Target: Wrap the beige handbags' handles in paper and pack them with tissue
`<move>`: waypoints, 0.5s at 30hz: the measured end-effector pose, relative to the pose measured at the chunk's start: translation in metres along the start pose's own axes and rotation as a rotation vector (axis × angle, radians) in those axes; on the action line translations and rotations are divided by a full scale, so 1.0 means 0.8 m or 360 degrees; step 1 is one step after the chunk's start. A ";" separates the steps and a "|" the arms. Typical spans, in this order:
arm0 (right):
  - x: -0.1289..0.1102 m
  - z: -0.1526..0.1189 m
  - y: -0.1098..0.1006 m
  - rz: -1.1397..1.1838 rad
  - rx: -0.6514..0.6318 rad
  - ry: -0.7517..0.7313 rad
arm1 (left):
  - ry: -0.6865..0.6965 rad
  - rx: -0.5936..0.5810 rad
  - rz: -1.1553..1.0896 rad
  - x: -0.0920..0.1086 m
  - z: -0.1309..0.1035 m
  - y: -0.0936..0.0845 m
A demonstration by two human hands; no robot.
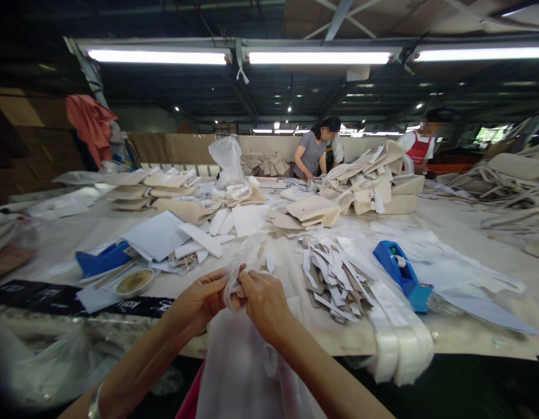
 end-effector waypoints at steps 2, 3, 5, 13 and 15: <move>0.004 -0.002 -0.010 0.0171 0.0080 0.0051 | 0.0081 -0.0030 0.0075 0.009 -0.003 0.008; 0.011 -0.004 -0.018 0.0301 0.0149 0.0129 | 0.0146 0.0005 0.0125 0.014 -0.005 0.008; 0.031 -0.009 -0.030 0.0565 0.0295 0.0380 | 0.0251 0.0137 0.0203 0.019 -0.008 0.001; 0.053 -0.033 0.009 0.1278 0.0172 0.0855 | 0.0555 0.0344 0.0839 -0.017 -0.026 -0.013; 0.052 -0.036 0.001 0.1241 0.0311 0.0812 | 0.0586 0.0419 0.0924 -0.022 -0.031 -0.016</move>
Point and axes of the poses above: each hand's wrist, its own z-axis towards the middle knuckle, its own y-axis out of the palm, x = y × z, the point moved 10 cm from there along z, towards the middle knuckle, and after that the axes turned 14 degrees about y, right-handed, at the moved point
